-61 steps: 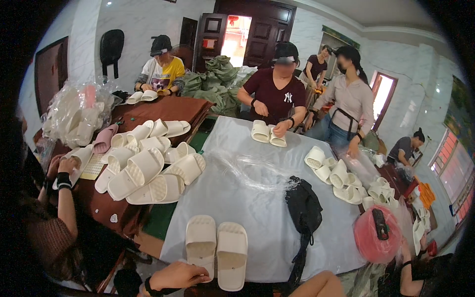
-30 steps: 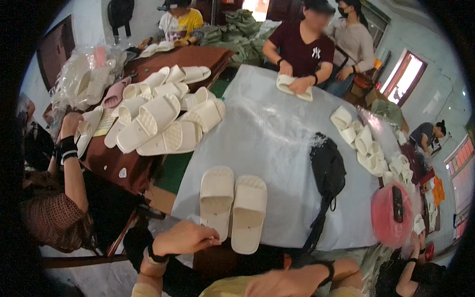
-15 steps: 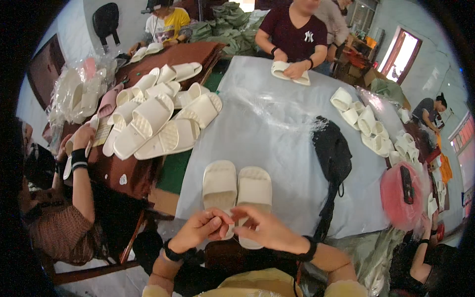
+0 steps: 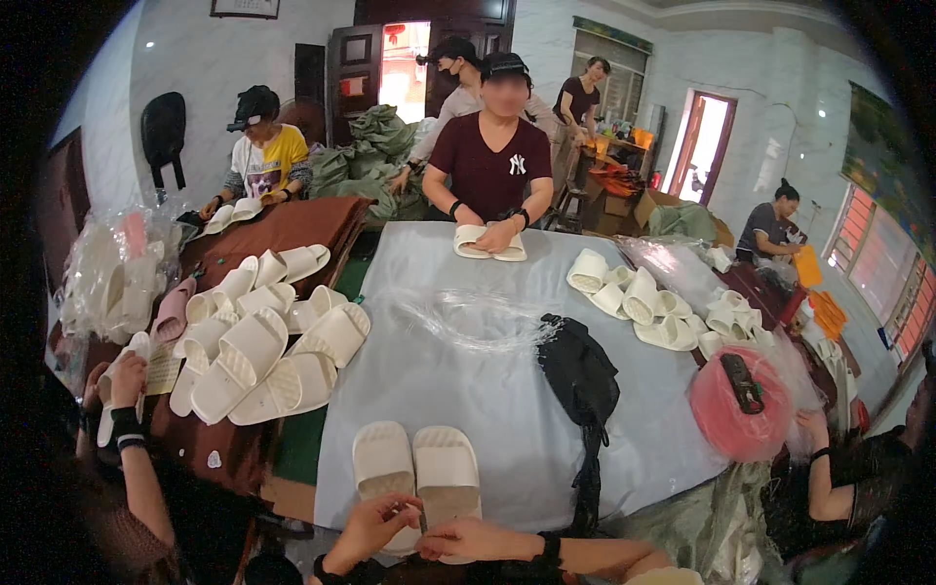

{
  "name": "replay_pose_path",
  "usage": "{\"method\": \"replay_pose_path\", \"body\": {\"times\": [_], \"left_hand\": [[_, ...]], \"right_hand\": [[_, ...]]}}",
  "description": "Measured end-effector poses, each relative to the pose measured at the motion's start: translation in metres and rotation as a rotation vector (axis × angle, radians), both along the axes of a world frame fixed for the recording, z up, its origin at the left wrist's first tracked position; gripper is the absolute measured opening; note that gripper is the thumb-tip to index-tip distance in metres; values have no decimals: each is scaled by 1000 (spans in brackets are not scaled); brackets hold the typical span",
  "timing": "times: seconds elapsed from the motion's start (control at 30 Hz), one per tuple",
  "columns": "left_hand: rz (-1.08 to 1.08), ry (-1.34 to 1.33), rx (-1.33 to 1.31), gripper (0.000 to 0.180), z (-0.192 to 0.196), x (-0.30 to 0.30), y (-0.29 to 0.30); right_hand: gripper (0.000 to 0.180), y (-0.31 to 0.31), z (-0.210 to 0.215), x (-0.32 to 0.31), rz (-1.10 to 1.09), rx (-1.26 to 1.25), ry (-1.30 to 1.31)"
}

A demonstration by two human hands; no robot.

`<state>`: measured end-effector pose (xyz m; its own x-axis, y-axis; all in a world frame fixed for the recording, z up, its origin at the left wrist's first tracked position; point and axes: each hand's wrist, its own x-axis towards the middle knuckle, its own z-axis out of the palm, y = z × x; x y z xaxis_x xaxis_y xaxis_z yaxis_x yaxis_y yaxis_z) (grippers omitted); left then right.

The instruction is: Manually assemble and inspect white slippers at a production table.

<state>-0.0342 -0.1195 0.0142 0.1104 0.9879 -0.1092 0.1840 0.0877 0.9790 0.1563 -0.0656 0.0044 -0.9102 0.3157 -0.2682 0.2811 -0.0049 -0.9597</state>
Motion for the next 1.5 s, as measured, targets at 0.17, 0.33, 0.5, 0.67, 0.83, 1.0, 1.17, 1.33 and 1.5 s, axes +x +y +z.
{"method": "replay_pose_path", "body": {"times": [0.17, 0.33, 0.5, 0.67, 0.83, 1.0, 1.17, 1.33, 1.5], "left_hand": [[77, 7, -33, 33, -5, 4, 2], [100, -89, -7, 30, -11, 10, 0], [8, 127, -59, 19, 3, 12, -2], [80, 324, 111, 21, -4, 5, -3], [4, 488, 83, 24, -23, 14, -2], [85, 470, 81, 23, -33, 23, -1], [231, 590, 229, 14, -41, 36, -3], [237, 653, 304, 12, -38, 43, -6], [199, 291, 217, 17, -50, 40, -5]], "right_hand": [[31, -3, 3, 4, -57, -114, -24], [29, -4, 10, 4, -284, -314, -14], [30, 2, 7, 9, -147, -235, -97], [23, 44, 25, 14, -289, 480, -102], [25, 100, 5, -4, -489, 1090, 252], [32, 107, -6, -10, -100, 668, -135], [37, 112, -15, -9, 4, 401, -149], [48, 121, -20, -12, 98, 128, -167], [47, 124, -27, -14, 121, 79, -187]]}}
